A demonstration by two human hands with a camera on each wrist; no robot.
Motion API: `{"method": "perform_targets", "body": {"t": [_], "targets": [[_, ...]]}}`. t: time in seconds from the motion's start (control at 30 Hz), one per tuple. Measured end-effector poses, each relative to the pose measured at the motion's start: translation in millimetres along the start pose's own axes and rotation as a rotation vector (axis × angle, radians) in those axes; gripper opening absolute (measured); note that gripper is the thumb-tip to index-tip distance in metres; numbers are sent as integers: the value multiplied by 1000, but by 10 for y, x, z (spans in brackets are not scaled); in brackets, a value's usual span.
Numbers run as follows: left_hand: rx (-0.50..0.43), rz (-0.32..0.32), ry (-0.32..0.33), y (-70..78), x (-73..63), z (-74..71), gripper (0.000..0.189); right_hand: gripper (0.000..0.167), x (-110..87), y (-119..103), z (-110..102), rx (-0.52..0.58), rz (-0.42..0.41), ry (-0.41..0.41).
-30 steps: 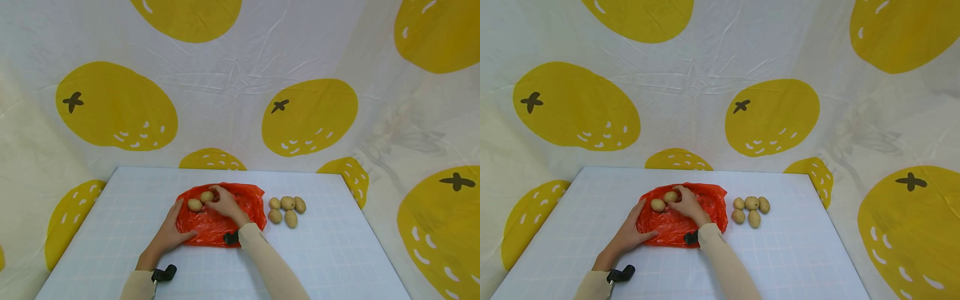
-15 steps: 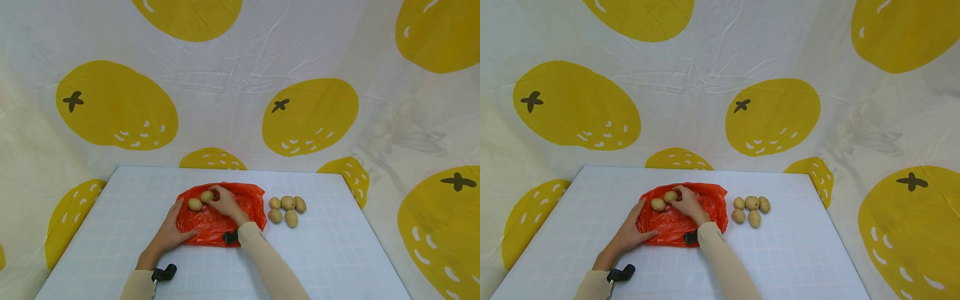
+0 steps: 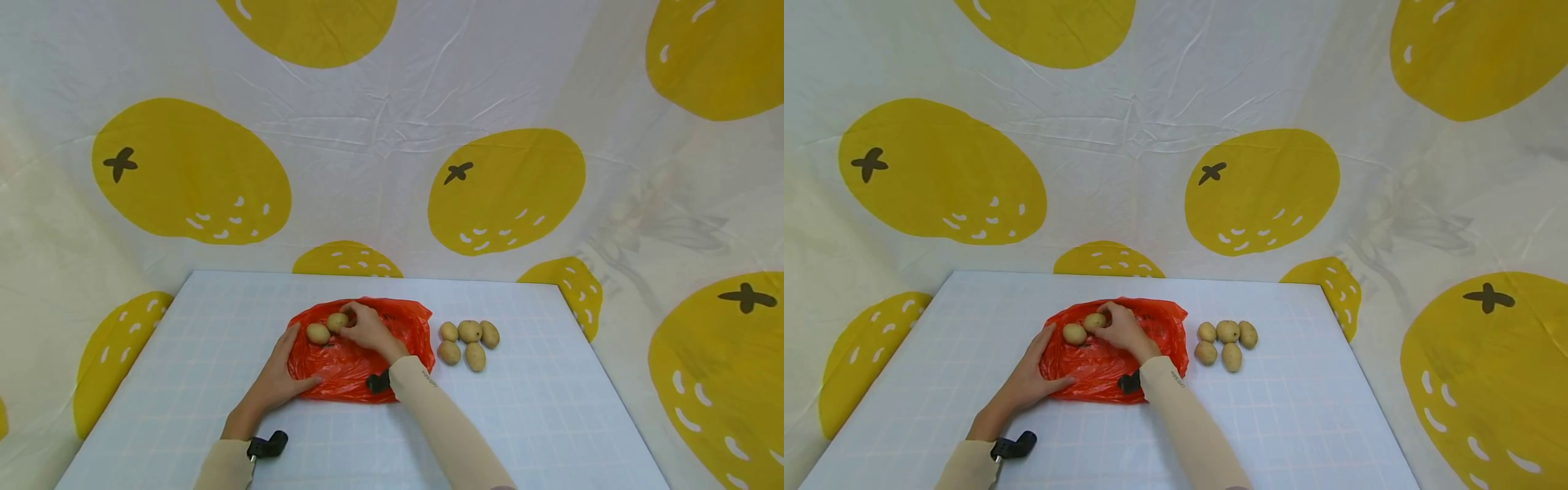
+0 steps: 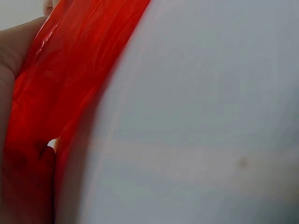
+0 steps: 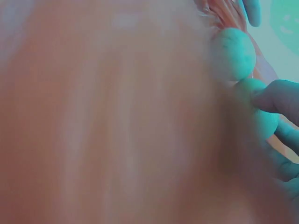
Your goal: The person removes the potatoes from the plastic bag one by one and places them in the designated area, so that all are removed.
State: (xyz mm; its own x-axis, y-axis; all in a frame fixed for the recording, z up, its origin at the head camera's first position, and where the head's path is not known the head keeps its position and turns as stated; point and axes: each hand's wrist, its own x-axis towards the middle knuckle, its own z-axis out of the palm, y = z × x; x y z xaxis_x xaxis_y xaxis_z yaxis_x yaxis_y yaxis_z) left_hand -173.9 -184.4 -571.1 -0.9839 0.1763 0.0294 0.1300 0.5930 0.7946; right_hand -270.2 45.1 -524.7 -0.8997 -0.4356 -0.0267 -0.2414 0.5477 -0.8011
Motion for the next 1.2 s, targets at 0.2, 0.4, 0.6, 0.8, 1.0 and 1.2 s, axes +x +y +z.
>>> {"method": "perform_targets", "body": {"t": [0.2, 0.4, 0.6, 0.8, 1.0, 1.2], "targets": [[4, 8, -2, 2, 0, -3, 124, 38, -11, 15, -2, 13, 6, -12], [6, 25, 3, -2, 8, -8, 123, 37, -43, -12, -37, 6, 8, -21], [6, 7, -1, 14, 4, -19, 124, 38, -59, -58, -89, -22, 3, -27], [-4, -9, -9, 11, 3, -17, 124, 39, -62, -106, -140, -37, -10, -32], [-10, 15, -2, 6, 5, -9, 123, 38, -79, -146, -182, -51, -19, -28], [-5, 14, -2, 8, 3, -10, 124, 40, -125, -164, -215, -31, -20, -31]]}}
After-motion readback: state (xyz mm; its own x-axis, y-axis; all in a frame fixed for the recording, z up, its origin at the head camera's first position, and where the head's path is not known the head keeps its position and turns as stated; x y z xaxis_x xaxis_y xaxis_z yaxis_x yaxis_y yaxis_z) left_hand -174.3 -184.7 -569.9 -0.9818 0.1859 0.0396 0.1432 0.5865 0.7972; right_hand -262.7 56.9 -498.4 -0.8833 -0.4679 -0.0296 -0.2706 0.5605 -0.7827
